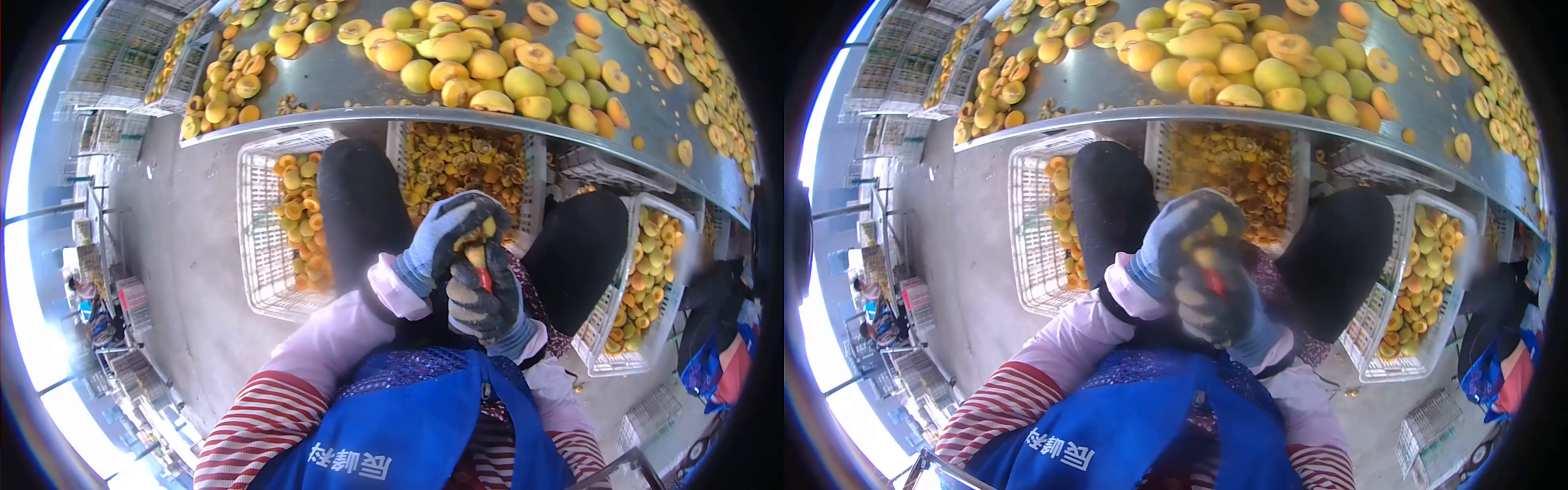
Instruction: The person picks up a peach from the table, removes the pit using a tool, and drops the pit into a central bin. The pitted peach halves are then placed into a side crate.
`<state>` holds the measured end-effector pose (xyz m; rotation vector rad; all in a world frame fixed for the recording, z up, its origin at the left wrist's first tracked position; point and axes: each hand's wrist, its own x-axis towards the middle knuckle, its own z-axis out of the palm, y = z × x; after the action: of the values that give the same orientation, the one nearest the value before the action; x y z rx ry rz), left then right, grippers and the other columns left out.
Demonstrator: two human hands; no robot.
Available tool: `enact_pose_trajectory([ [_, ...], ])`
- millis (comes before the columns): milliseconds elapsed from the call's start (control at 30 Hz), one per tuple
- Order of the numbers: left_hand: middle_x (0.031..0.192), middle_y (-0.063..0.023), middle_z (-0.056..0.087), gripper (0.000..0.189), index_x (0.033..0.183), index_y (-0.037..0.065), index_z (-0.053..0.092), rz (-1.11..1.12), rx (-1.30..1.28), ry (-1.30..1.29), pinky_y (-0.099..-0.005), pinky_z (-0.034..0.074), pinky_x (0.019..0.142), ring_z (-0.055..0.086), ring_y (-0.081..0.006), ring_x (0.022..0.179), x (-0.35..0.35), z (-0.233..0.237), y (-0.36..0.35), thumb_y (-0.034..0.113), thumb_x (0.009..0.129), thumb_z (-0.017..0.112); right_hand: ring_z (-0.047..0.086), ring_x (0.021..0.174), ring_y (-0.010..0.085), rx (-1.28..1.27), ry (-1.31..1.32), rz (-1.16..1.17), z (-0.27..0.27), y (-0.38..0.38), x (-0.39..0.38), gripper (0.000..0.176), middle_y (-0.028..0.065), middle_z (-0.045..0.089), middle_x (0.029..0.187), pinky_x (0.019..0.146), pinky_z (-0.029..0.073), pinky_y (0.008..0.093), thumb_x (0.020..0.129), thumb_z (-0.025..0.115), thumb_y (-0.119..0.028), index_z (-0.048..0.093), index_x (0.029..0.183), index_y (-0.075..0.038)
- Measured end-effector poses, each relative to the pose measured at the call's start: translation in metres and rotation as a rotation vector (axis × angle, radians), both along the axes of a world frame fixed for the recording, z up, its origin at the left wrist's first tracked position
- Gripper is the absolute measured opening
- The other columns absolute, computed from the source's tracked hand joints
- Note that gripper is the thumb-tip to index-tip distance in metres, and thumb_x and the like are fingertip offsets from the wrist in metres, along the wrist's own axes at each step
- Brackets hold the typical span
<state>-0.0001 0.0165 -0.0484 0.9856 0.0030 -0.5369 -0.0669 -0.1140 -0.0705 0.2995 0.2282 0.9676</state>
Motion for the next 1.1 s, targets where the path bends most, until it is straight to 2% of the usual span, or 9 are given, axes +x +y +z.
enact_pose_trajectory([
  [167, 0.089, -0.0052, 0.061, 0.028, 0.1, 0.003, 0.061, 0.142, 0.19, 0.025, -0.0253, 0.046, 0.076, 0.057, -0.0131, 0.081, -0.012, 0.002, -0.008, 0.028, 0.095, 0.05, 0.041, 0.041, 0.0084, 0.293, 0.02, -0.037, -0.019, 0.007, 0.002, 0.053, -0.0023, 0.043, 0.058, 0.036, 0.036, 0.0236, 0.094, 0.038, -0.056, 0.052, 0.101, -0.005],
  [267, 0.087, -0.0034, 0.06, 0.027, 0.099, 0.004, 0.061, 0.141, 0.2, 0.08, -0.024, 0.045, 0.074, 0.056, -0.0119, 0.08, -0.012, 0.006, -0.005, 0.027, 0.096, 0.048, 0.041, 0.041, 0.0073, 0.194, 0.02, -0.013, -0.017, 0.007, 0.005, 0.051, -0.0022, 0.043, 0.06, 0.036, 0.036, 0.0236, 0.095, 0.04, -0.052, 0.054, 0.098, -0.003],
  [400, 0.088, -0.0046, 0.06, 0.023, 0.097, 0.0, 0.061, 0.059, 0.28, -0.106, -0.0253, 0.044, 0.072, 0.054, -0.0114, 0.08, 0.003, 0.007, 0.004, 0.02, 0.091, 0.052, 0.039, 0.04, 0.0071, 0.044, -0.022, -0.024, 0.008, 0.003, 0.007, 0.049, -0.0034, 0.041, 0.058, 0.036, 0.034, 0.0238, 0.096, 0.041, -0.05, 0.053, 0.087, -0.003],
  [500, 0.088, -0.0085, 0.063, 0.033, 0.096, -0.004, 0.061, -0.087, 0.243, -0.329, -0.027, 0.046, 0.073, 0.058, -0.0152, 0.08, 0.022, 0.011, 0.009, 0.027, 0.084, 0.058, 0.033, 0.033, 0.0023, 0.172, -0.059, -0.061, 0.025, 0.007, 0.013, 0.051, -0.0056, 0.039, 0.054, 0.03, 0.033, 0.02, 0.095, 0.045, -0.049, 0.051, 0.11, 0.0],
  [700, 0.087, -0.0132, 0.06, 0.03, 0.092, -0.002, 0.06, 0.017, 0.216, -0.578, -0.033, 0.047, 0.072, 0.058, -0.0242, 0.08, 0.008, 0.028, -0.007, 0.028, 0.085, 0.061, 0.035, 0.033, 0.0028, 0.346, -0.059, -0.153, 0.029, 0.012, 0.008, 0.034, -0.0055, 0.038, 0.051, 0.027, 0.035, 0.0227, 0.095, 0.052, -0.037, 0.042, 0.093, -0.005],
  [767, 0.087, -0.0099, 0.061, 0.025, 0.092, 0.0, 0.06, 0.072, -0.085, -0.025, -0.031, 0.046, 0.074, 0.058, -0.0195, 0.081, -0.003, 0.023, -0.012, 0.023, 0.092, 0.052, 0.034, 0.033, 0.0026, 0.438, -0.077, -0.156, 0.029, 0.015, 0.009, 0.035, -0.0054, 0.037, 0.051, 0.026, 0.034, 0.0222, 0.095, 0.051, -0.038, 0.042, 0.094, -0.005],
  [933, 0.091, -0.007, 0.062, 0.029, 0.096, 0.0, 0.061, 0.105, -0.07, 0.043, -0.0271, 0.046, 0.077, 0.059, -0.0141, 0.084, -0.009, 0.019, -0.007, 0.024, 0.096, 0.045, 0.035, 0.033, 0.0045, 0.211, 0.102, -0.15, 0.021, 0.014, 0.004, 0.039, -0.0041, 0.038, 0.051, 0.026, 0.031, 0.0223, 0.095, 0.048, -0.043, 0.041, 0.09, -0.005],
  [1033, 0.081, -0.0046, 0.061, 0.015, 0.09, 0.002, 0.059, 0.29, -0.208, 0.087, -0.0274, 0.048, 0.068, 0.058, -0.0131, 0.074, -0.004, -0.014, -0.008, 0.016, 0.087, 0.057, 0.037, 0.034, 0.0062, 0.537, -0.209, -0.079, 0.027, 0.024, 0.009, 0.042, -0.0025, 0.041, 0.052, 0.028, 0.033, 0.0227, 0.094, 0.047, -0.048, 0.041, 0.088, -0.006],
  [1100, 0.075, -0.003, 0.059, 0.011, 0.086, 0.003, 0.057, 0.438, -0.302, 0.131, -0.0273, 0.048, 0.063, 0.058, -0.0127, 0.069, 0.0, -0.025, -0.008, 0.01, 0.082, 0.064, 0.036, 0.034, 0.0072, 0.462, -0.33, -0.129, 0.054, 0.011, 0.016, 0.044, -0.0022, 0.039, 0.052, 0.029, 0.033, 0.0244, 0.094, 0.046, -0.05, 0.041, 0.086, -0.008],
])
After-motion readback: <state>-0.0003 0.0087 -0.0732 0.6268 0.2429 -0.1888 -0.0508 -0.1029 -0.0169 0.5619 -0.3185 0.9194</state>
